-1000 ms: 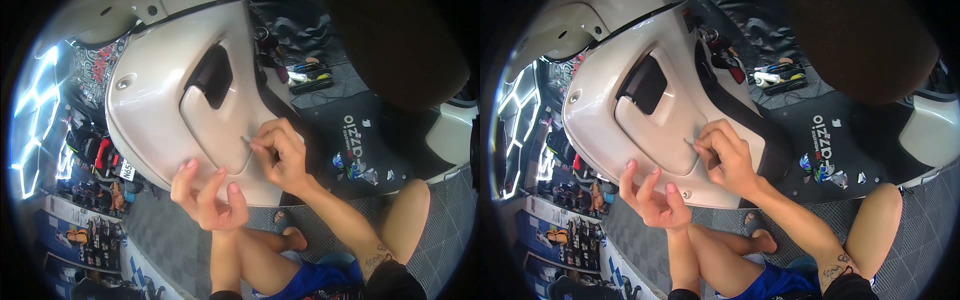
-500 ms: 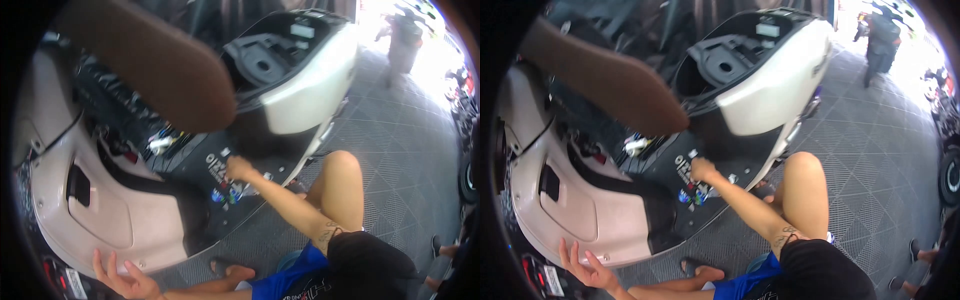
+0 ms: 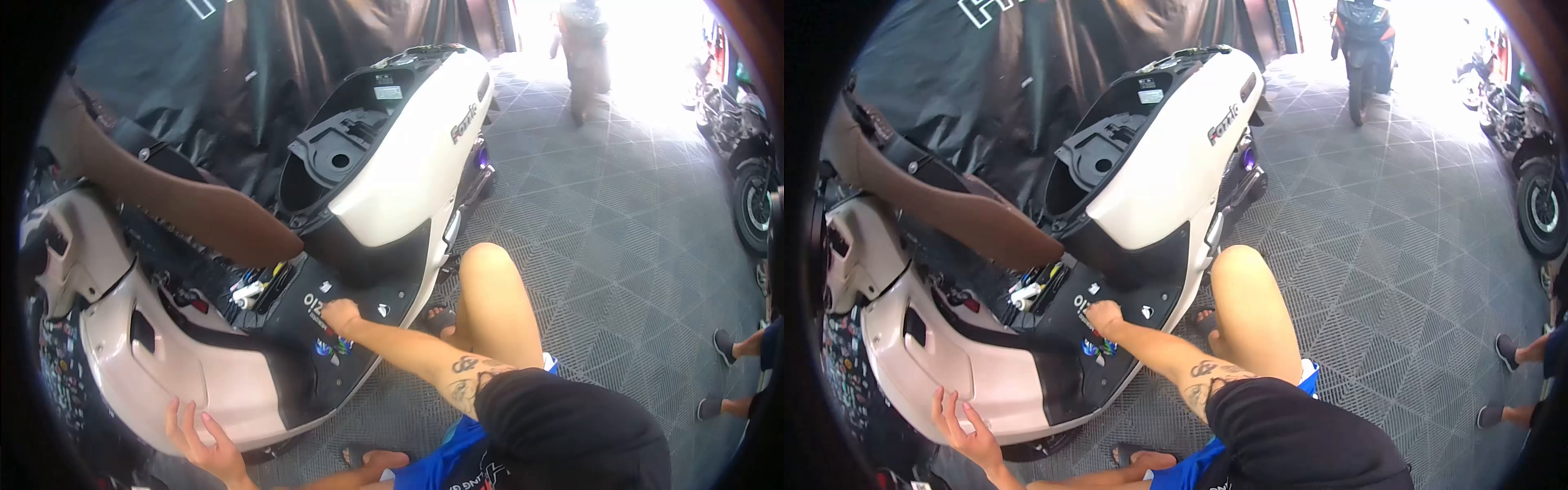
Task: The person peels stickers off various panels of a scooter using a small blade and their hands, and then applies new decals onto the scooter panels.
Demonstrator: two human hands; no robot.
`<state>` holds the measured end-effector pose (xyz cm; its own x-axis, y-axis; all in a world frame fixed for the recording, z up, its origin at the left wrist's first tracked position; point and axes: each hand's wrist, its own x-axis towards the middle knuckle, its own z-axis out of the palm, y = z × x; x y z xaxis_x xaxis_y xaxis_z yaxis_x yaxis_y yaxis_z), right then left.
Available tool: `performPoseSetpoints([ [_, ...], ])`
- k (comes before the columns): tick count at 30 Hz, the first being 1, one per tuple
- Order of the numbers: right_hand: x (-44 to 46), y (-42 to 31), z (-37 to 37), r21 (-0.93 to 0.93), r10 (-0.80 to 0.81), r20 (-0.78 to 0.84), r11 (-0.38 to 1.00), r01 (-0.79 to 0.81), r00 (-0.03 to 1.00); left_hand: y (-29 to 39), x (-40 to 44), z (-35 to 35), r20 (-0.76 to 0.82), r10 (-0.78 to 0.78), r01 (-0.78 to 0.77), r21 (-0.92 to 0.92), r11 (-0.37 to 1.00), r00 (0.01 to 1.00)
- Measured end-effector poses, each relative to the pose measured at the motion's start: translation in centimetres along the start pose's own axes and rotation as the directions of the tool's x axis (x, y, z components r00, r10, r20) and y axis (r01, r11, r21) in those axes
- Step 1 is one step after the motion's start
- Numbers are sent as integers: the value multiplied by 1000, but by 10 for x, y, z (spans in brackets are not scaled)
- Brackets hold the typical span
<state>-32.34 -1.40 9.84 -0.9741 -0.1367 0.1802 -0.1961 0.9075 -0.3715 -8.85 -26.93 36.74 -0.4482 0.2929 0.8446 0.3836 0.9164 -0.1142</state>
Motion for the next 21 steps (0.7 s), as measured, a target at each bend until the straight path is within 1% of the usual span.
performPoseSetpoints([
  [1, -9, -1, -21, 2, -47, 46, 999, 47, 998, -4, -3, -13, -2, -12, 12, 39, 999, 1000],
  [2, -14, -4, -28, -39, -99, -31, 994, 98, 995, -8, -10, -25, -5, -32, 32, 80, 996, 999],
  [3, -13, -7, -33, -100, -115, -109, 989, 104, 987, -18, -9, -34, -70, 12, -4, 116, 993, 997],
  [4, -13, -20, -64, -115, -128, -72, 986, 119, 989, -26, -14, -52, -138, 17, 11, 196, 981, 990],
  [5, -14, -35, -95, -129, -140, -34, 982, 135, 989, -31, -11, -71, -257, -11, 69, 220, 973, 966],
  [6, 1, -30, -90, -10, -151, -68, 989, 151, 986, -30, 4, -88, -299, -18, 124, 339, 933, 954],
  [7, 20, -31, -71, 232, -90, -170, 964, 128, 981, -40, 19, -98, -400, -33, 156, 279, 947, 916],
  [8, 10, -53, -113, 207, 31, -17, 978, -27, 999, -51, 31, -106, -483, -89, 271, 323, 907, 871],
  [9, 19, -51, -115, 157, 45, -5, 987, -44, 999, -69, 37, -105, -606, -185, 351, 167, 921, 773],
  [10, 28, -37, -110, 211, -66, -52, 975, 75, 996, -93, 36, -93, -706, -219, 421, 123, 898, 673],
  [11, 31, -33, -112, 272, -100, 34, 958, 87, 994, -99, 36, -81, -787, -239, 480, 81, 873, 569],
  [12, 21, -29, -110, 339, -161, 59, 931, 132, 985, -86, 34, -62, -817, -284, 479, -11, 878, 501],
  [13, 9, -28, -110, 432, -174, 97, 894, 116, 980, -68, 21, -43, -731, -339, 429, -71, 901, 592],
  [14, 3, -61, -115, 497, -151, 274, 868, -6, 950, -71, 1, -22, -673, -406, 436, -137, 889, 618],
  [15, -5, -57, -116, 513, -167, 326, 858, -26, 930, -42, -14, 9, -500, -541, 564, -120, 817, 676],
  [16, -10, -66, -114, 519, -184, 379, 853, -43, 907, -32, -38, 26, -475, -578, 618, -87, 781, 664],
  [17, -13, -73, -114, 467, -192, 437, 883, -39, 879, -24, -56, 42, -443, -617, 669, -52, 742, 650],
  [19, -17, -81, -118, 335, -154, 549, 941, -47, 821, -12, -88, 80, -462, -710, 701, -230, 675, 531],
  [21, -10, -95, -118, 135, -185, 610, 982, 129, 771, -10, -118, 112, -475, -743, 721, -276, 635, 472],
])
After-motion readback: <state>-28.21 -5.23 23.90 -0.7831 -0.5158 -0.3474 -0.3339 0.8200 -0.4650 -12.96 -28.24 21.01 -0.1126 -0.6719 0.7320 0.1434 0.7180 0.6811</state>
